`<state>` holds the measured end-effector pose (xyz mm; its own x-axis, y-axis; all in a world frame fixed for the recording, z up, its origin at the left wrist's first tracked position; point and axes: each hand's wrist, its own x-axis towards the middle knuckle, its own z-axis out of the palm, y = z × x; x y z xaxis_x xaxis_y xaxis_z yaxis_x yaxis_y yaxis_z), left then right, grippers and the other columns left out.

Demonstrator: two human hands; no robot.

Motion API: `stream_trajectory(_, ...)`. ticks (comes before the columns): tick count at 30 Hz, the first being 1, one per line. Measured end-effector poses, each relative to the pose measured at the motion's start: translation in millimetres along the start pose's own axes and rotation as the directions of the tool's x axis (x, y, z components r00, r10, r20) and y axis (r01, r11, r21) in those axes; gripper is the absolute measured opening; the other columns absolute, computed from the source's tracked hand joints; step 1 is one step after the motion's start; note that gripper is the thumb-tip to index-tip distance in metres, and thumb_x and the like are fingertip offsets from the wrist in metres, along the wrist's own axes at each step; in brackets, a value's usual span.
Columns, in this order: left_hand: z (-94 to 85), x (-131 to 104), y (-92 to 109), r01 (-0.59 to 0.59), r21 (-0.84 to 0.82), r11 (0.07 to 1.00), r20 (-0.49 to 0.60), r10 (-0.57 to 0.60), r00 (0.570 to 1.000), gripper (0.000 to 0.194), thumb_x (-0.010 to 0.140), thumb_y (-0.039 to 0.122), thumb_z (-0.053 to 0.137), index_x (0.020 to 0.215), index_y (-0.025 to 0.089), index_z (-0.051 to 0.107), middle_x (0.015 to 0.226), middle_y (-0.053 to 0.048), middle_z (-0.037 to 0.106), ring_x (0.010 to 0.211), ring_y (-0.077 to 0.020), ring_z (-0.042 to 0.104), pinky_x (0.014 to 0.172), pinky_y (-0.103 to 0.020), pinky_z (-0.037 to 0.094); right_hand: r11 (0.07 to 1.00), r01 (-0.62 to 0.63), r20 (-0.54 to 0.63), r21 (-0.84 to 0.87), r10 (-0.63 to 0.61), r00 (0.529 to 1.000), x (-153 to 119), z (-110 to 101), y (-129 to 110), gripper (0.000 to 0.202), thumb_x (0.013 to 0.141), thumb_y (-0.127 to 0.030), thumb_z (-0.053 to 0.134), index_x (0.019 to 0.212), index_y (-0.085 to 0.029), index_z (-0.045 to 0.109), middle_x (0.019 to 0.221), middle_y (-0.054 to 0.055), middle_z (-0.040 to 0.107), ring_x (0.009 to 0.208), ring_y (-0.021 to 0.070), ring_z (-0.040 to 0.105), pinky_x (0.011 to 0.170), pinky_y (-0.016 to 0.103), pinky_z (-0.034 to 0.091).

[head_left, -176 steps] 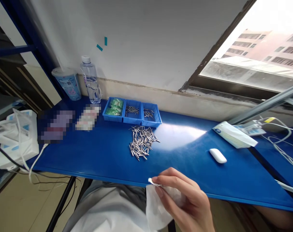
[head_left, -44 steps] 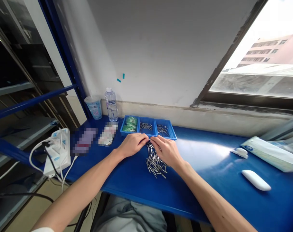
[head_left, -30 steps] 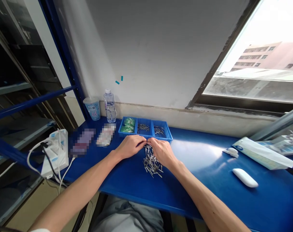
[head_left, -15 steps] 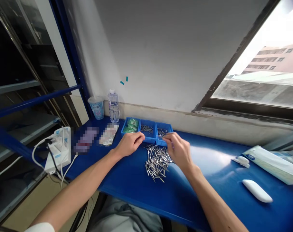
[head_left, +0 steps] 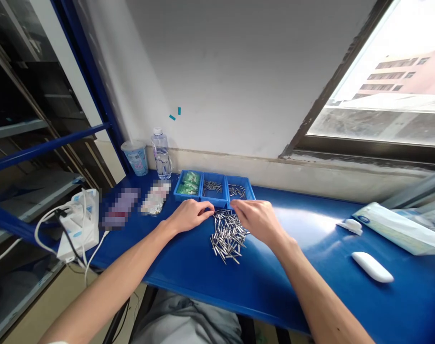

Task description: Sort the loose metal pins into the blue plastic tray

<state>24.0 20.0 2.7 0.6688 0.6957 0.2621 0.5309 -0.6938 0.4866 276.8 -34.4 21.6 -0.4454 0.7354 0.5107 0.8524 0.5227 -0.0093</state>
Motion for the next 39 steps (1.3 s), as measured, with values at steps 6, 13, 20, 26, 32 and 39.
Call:
stream_trajectory(6, 5.8, 2, -5, 0.094, 0.055, 0.994, -0.006, -0.094, 0.996, 0.023, 0.102, 0.030, 0.062, 0.118, 0.025, 0.078, 0.079, 0.000, 0.079, 0.071, -0.0183, 0.074, 0.071, -0.025, 0.052, 0.995, -0.075, 0.342, -0.060, 0.091, 0.935, 2, 18, -12, 0.031, 0.109, -0.023, 0.044, 0.099, -0.020, 0.074, 0.076, 0.003, 0.076, 0.063, 0.0172, 0.067, 0.057, 0.029, 0.028)
stream_trajectory(13, 16.0, 7, -3, 0.101, 0.145, 0.984, 0.029, -0.106, 0.994, 0.030, 0.104, 0.032, 0.058, 0.127, 0.027, 0.076, 0.109, -0.003, 0.082, 0.095, -0.0237, 0.078, 0.086, -0.031, 0.060, 0.982, -0.164, 0.438, -0.094, 0.189, 0.879, 7, 25, -21, 0.029, 0.110, -0.033, 0.048, 0.112, -0.022, 0.074, 0.088, 0.006, 0.079, 0.076, 0.0209, 0.073, 0.062, 0.030, 0.035)
stream_trajectory(20, 22.3, 8, 2, 0.093, 0.216, 0.972, 0.042, -0.105, 0.994, 0.026, 0.104, 0.034, 0.058, 0.117, 0.027, 0.079, 0.100, -0.005, 0.082, 0.091, -0.0275, 0.078, 0.079, -0.032, 0.058, 0.985, -0.148, 0.400, -0.091, 0.173, 0.900, 5, 33, -25, 0.026, 0.108, -0.025, 0.050, 0.096, -0.020, 0.072, 0.077, 0.006, 0.076, 0.064, 0.0199, 0.069, 0.057, 0.030, 0.027)
stream_trajectory(26, 18.3, 4, 3, 0.090, 0.178, 0.980, 0.011, -0.094, 0.996, 0.021, 0.104, 0.034, 0.059, 0.110, 0.026, 0.077, 0.080, -0.002, 0.078, 0.078, -0.0237, 0.075, 0.069, -0.027, 0.050, 0.983, -0.162, 0.335, -0.086, 0.182, 0.925, 5, 32, -28, 0.025, 0.106, -0.023, 0.051, 0.094, -0.021, 0.073, 0.070, 0.005, 0.074, 0.059, 0.0183, 0.067, 0.056, 0.030, 0.024)
stream_trajectory(32, 13.1, 2, 12, -0.002, -0.105, 0.994, -0.060, -0.004, 0.998, 0.025, 0.110, 0.035, 0.049, 0.107, 0.023, 0.071, 0.099, -0.002, 0.077, 0.090, -0.0198, 0.072, 0.075, -0.026, 0.048, 0.992, -0.074, 0.134, 0.099, 0.061, 0.989, 1, 29, -25, 0.030, 0.112, -0.024, 0.040, 0.100, -0.018, 0.067, 0.085, 0.005, 0.075, 0.070, 0.0164, 0.067, 0.059, 0.028, 0.029)
stream_trajectory(39, 11.6, 2, 14, -0.110, -0.176, 0.978, -0.101, 0.093, 0.991, 0.025, 0.110, 0.029, 0.047, 0.096, 0.018, 0.065, 0.093, -0.004, 0.072, 0.083, -0.0173, 0.066, 0.075, -0.027, 0.047, 0.993, -0.070, 0.105, 0.096, 0.060, 0.993, 1, 28, -30, 0.027, 0.109, -0.018, 0.036, 0.095, -0.018, 0.059, 0.082, 0.003, 0.068, 0.057, 0.0129, 0.052, 0.056, 0.028, 0.023)
